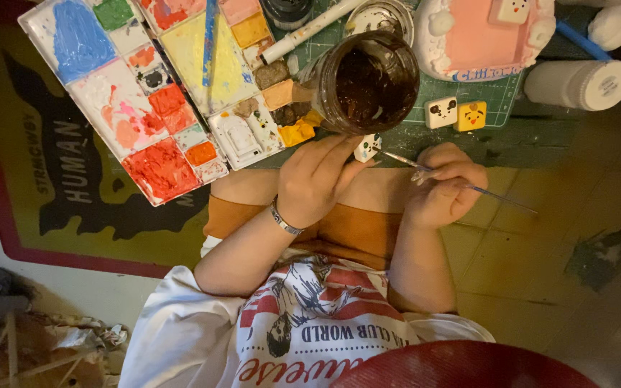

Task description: The person paints small white ceramic figurines with a paintbrush, holding each figurine in one hand while applying paint. They dip the brush into a palette and paint jars, open a jar of brown paint, and continue painting details on the figurines.

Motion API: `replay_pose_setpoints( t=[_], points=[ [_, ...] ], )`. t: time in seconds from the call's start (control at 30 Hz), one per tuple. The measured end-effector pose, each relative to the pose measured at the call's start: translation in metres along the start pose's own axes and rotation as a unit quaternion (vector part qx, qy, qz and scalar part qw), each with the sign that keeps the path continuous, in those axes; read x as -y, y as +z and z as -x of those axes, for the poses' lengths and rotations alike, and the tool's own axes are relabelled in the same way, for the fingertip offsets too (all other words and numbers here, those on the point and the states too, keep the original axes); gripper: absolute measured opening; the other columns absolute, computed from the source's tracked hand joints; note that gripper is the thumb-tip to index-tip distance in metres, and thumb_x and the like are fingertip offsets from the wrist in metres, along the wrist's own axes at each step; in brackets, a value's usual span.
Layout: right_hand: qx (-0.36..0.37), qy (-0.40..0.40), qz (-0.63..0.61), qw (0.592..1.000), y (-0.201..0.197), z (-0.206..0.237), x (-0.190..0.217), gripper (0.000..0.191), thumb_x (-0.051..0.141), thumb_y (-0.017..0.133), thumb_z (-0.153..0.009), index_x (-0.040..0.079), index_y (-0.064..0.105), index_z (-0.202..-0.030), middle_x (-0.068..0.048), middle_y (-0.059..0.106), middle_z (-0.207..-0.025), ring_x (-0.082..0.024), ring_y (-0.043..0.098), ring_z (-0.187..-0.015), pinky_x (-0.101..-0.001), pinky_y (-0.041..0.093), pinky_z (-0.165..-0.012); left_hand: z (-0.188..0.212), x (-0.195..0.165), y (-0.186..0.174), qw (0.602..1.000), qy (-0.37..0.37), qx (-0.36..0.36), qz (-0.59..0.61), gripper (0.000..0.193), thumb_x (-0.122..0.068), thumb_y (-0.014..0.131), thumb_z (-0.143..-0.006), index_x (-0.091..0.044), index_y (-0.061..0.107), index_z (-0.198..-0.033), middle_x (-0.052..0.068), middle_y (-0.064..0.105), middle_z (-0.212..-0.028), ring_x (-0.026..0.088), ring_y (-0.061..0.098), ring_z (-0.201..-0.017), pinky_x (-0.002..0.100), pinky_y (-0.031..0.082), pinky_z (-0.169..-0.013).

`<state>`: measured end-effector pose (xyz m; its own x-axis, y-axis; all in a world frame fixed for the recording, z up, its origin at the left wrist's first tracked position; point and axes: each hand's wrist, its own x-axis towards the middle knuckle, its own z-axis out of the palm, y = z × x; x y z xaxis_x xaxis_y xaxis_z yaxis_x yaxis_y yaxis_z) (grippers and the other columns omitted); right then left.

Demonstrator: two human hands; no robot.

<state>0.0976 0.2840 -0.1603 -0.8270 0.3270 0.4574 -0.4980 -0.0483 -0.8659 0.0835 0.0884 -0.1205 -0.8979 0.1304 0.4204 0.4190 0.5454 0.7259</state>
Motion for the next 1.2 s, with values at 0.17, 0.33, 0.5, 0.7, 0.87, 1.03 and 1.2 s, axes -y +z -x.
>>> replay_pose_setpoints(
  t=[0.17,0.33,0.5,0.7,0.87,1.03,1.2],
  points=[
    [-0.003,0.008,0.015,1.000,-0.0011,0.0027,0.0010,0.040,0.039,0.057,-0.109,0.004,0.045,-0.095,-0.014,0.049,-0.077,-0.021,0.045,-0.063,-0.0320,0.038,-0.055,0.0014,0.0010,0.0006,1.000,0.002,0.000,-0.003,0.039,-0.020,0.088,-0.090,-0.002,0.069,-0.120,0.012,0.071,-0.112,0.029,0.070,-0.098,0.038,0.058,-0.087],
    [-0.027,0.015,-0.003,1.000,0.0001,0.0025,0.0005,0.039,0.038,0.057,-0.110,0.004,0.045,-0.094,-0.014,0.051,-0.077,-0.021,0.044,-0.066,-0.0318,0.038,-0.055,0.0004,0.0006,0.0003,1.000,-0.001,0.005,-0.006,0.039,-0.021,0.087,-0.090,-0.003,0.070,-0.120,0.011,0.071,-0.112,0.028,0.071,-0.099,0.037,0.058,-0.088],
    [-0.003,0.007,0.005,1.000,0.0021,0.0007,0.0017,0.039,0.037,0.057,-0.109,0.004,0.044,-0.094,-0.013,0.048,-0.076,-0.022,0.044,-0.066,-0.0318,0.038,-0.055,0.0009,0.0003,-0.0004,1.000,-0.007,0.015,-0.006,0.038,-0.021,0.086,-0.090,-0.002,0.070,-0.120,0.011,0.072,-0.113,0.028,0.071,-0.100,0.038,0.058,-0.089],
    [-0.001,0.005,0.010,1.000,0.0035,-0.0010,0.0032,0.039,0.037,0.055,-0.110,0.003,0.045,-0.093,-0.013,0.048,-0.075,-0.020,0.043,-0.066,-0.0304,0.037,-0.054,0.0010,0.0009,0.0018,1.000,-0.004,0.000,0.002,0.038,-0.020,0.086,-0.091,-0.003,0.070,-0.120,0.011,0.071,-0.112,0.028,0.071,-0.099,0.037,0.059,-0.087],
    [-0.002,0.001,0.023,1.000,0.0016,-0.0021,0.0039,0.037,0.035,0.054,-0.111,0.003,0.044,-0.094,-0.012,0.048,-0.075,-0.020,0.044,-0.065,-0.0310,0.038,-0.054,-0.0004,0.0001,0.0004,1.000,-0.006,0.009,-0.006,0.039,-0.021,0.087,-0.089,-0.003,0.070,-0.120,0.011,0.070,-0.110,0.028,0.070,-0.097,0.038,0.058,-0.086],
    [-0.009,0.009,0.020,1.000,0.0013,0.0003,0.0034,0.037,0.036,0.053,-0.111,0.004,0.044,-0.095,-0.013,0.048,-0.076,-0.020,0.045,-0.064,-0.0310,0.038,-0.055,-0.0010,-0.0010,0.0003,1.000,-0.004,0.003,-0.004,0.038,-0.020,0.087,-0.090,-0.004,0.070,-0.120,0.011,0.071,-0.110,0.027,0.071,-0.097,0.037,0.059,-0.086],
    [0.007,-0.003,0.029,1.000,0.0023,-0.0003,0.0035,0.038,0.037,0.052,-0.111,0.004,0.045,-0.094,-0.014,0.048,-0.075,-0.022,0.045,-0.066,-0.0320,0.039,-0.055,-0.0008,-0.0001,0.0012,1.000,-0.002,0.002,-0.003,0.039,-0.020,0.087,-0.089,-0.003,0.070,-0.119,0.011,0.071,-0.110,0.028,0.070,-0.097,0.038,0.058,-0.086]
  ],
)
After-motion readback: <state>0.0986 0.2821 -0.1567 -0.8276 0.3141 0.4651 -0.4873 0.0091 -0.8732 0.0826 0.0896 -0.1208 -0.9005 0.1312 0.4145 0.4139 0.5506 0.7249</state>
